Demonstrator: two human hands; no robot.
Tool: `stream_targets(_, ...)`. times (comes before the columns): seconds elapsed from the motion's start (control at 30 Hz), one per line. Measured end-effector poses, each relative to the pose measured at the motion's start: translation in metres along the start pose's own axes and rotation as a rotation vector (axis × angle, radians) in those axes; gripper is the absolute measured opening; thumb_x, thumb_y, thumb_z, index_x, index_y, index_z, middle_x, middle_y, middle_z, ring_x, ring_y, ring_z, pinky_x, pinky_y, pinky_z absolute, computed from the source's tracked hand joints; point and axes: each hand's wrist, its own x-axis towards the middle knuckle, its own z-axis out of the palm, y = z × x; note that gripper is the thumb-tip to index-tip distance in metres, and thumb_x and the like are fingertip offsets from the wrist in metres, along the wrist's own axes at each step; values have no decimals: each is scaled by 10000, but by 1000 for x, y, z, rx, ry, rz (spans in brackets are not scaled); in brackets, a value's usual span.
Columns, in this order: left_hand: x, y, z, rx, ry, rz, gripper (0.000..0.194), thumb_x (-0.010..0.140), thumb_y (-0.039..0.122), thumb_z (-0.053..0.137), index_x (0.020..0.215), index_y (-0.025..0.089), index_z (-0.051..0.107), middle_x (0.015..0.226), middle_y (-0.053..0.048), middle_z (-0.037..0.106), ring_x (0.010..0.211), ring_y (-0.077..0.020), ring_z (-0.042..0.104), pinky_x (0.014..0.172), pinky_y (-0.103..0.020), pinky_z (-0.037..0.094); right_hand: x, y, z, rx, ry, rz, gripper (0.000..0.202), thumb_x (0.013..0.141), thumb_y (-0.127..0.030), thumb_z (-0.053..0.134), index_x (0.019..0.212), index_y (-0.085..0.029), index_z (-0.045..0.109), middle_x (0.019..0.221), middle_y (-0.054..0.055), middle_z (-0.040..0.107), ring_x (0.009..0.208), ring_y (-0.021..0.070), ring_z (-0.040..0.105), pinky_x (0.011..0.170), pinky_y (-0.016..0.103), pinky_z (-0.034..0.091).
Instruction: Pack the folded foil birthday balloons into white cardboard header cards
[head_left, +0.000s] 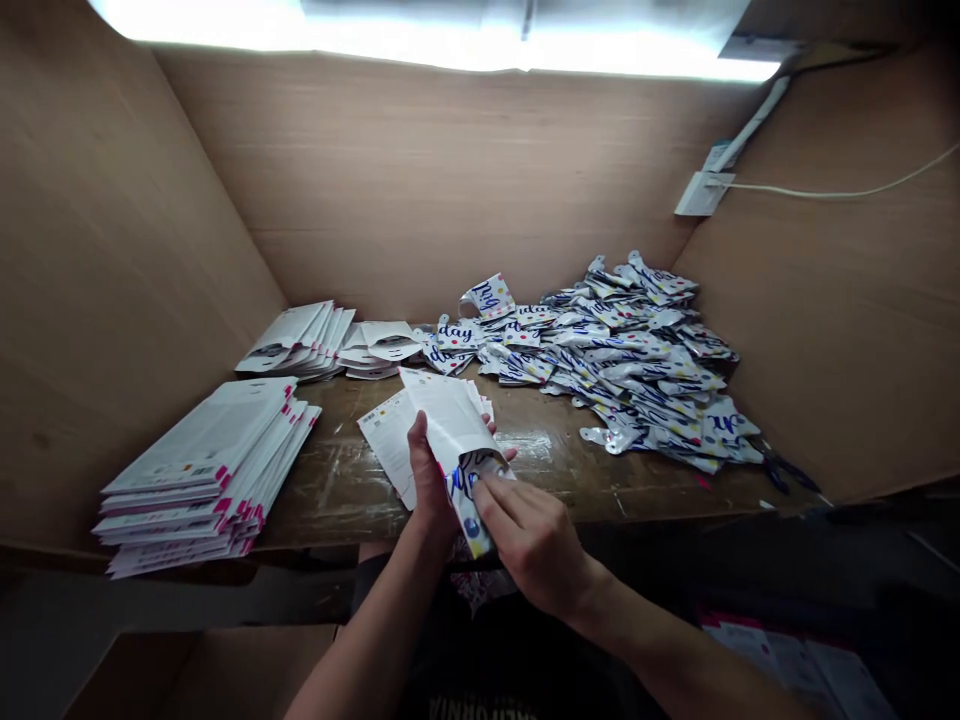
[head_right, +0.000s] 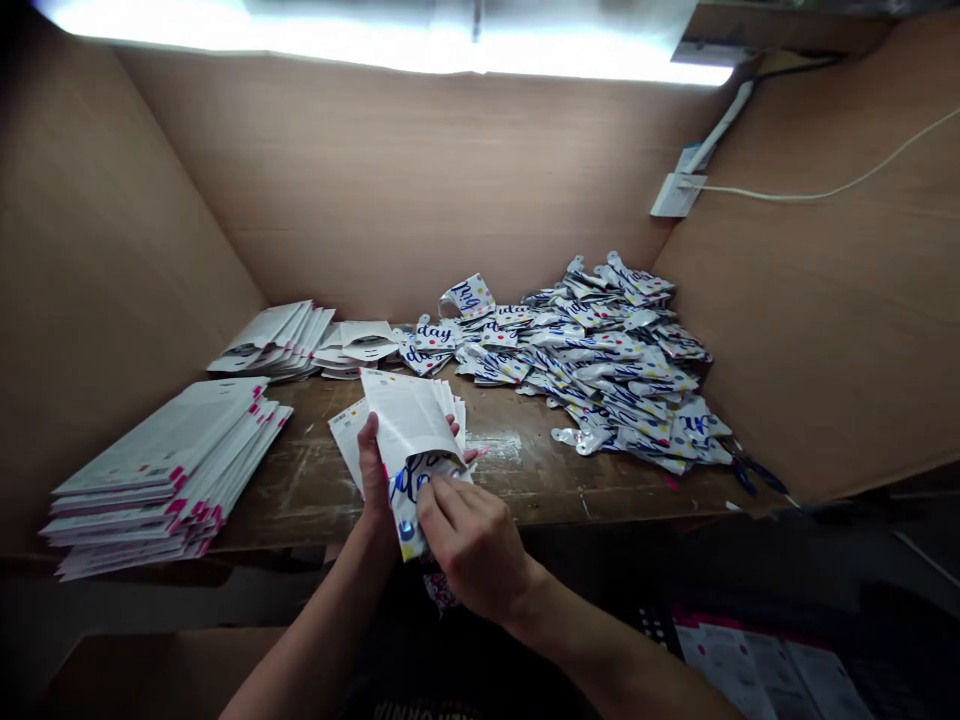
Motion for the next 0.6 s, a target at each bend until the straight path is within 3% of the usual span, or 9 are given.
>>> stream_targets(0.13, 2, 10, -12, -37, -34, 14, 819, 842, 786, 597, 1317, 124, 676, 1169, -193, 774, 1130, -396, 736, 999, -592, 603, 14, -3, 13, 46, -99, 114, 290, 1037, -105, 500, 1235, -158, 706, 1035, 148, 768, 953, 291, 737, 888, 434, 613)
stream_targets(0.2, 3, 20, -17, -84, -18, 44, 832, 845, 801, 582, 1318, 123, 674, 1169, -195, 774, 1122, -398, 737, 1006, -610, 593, 17, -15, 13, 122, -146, 135, 395, 1037, -159, 536, 1425, -120, 596, 1269, 200, 720, 1188, 335, 687, 1013, 483, 589)
stream_targets(0.27, 4, 30, -22, -132, 10, 93, 835, 852, 807, 577, 1317, 121, 672, 1161, -191, 778, 1095, -391, 743, 1002, -631, 587, 17, -29, 12, 191, -156, 117, 614, 1045, -273, 576, 1604, -95, 392, 1546, 239, 547, 1454, 369, 509, 1163, 542, 500)
stream_targets(0.33, 5, 35, -25, -167, 34, 119, 827, 847, 802, 594, 1305, 119, 679, 1146, -183, 783, 1071, -381, 746, 1000, -635, 584, 15, -37, 15, 218, -184, 89, 762, 1041, -411, 603, 1662, -101, 291, 1648, 238, 433, 1551, 390, 377, 1231, 587, 419)
stream_targets(0.37, 5, 34, -25, -175, 37, 112, 821, 839, 798, 608, 1285, 114, 691, 1134, -181, 785, 1070, -383, 745, 1001, -628, 583, 17, -37, 18, 217, -212, 82, 790, 1032, -468, 611, 1662, -104, 304, 1638, 239, 446, 1544, 403, 381, 1233, 604, 405)
stream_targets(0.43, 6, 30, -25, -162, -1, 54, 807, 818, 787, 640, 1230, 97, 718, 1130, -191, 782, 1112, -398, 728, 1021, -600, 572, 27, -25, 27, 218, -303, 77, 754, 1023, -545, 601, 1609, -106, 420, 1538, 244, 554, 1452, 419, 485, 1189, 605, 432)
stream_targets(0.5, 8, 28, -27, -100, -70, 66, 787, 829, 783, 646, 1233, 113, 729, 1211, -192, 762, 1214, -406, 684, 1061, -561, 544, 49, -2, 37, 233, -356, 132, 567, 1066, -533, 517, 1456, -129, 594, 1338, 212, 687, 1246, 369, 630, 1081, 528, 507)
stream_targets(0.6, 14, 40, -44, 210, -42, 342, 641, 857, 679, 730, 1295, 211, 726, 1422, -140, 677, 1368, -357, 584, 1112, -464, 491, 107, 35, 58, 189, -261, 242, 461, 1137, -416, 341, 1153, -153, 720, 1032, 143, 733, 919, 264, 674, 880, 380, 527)
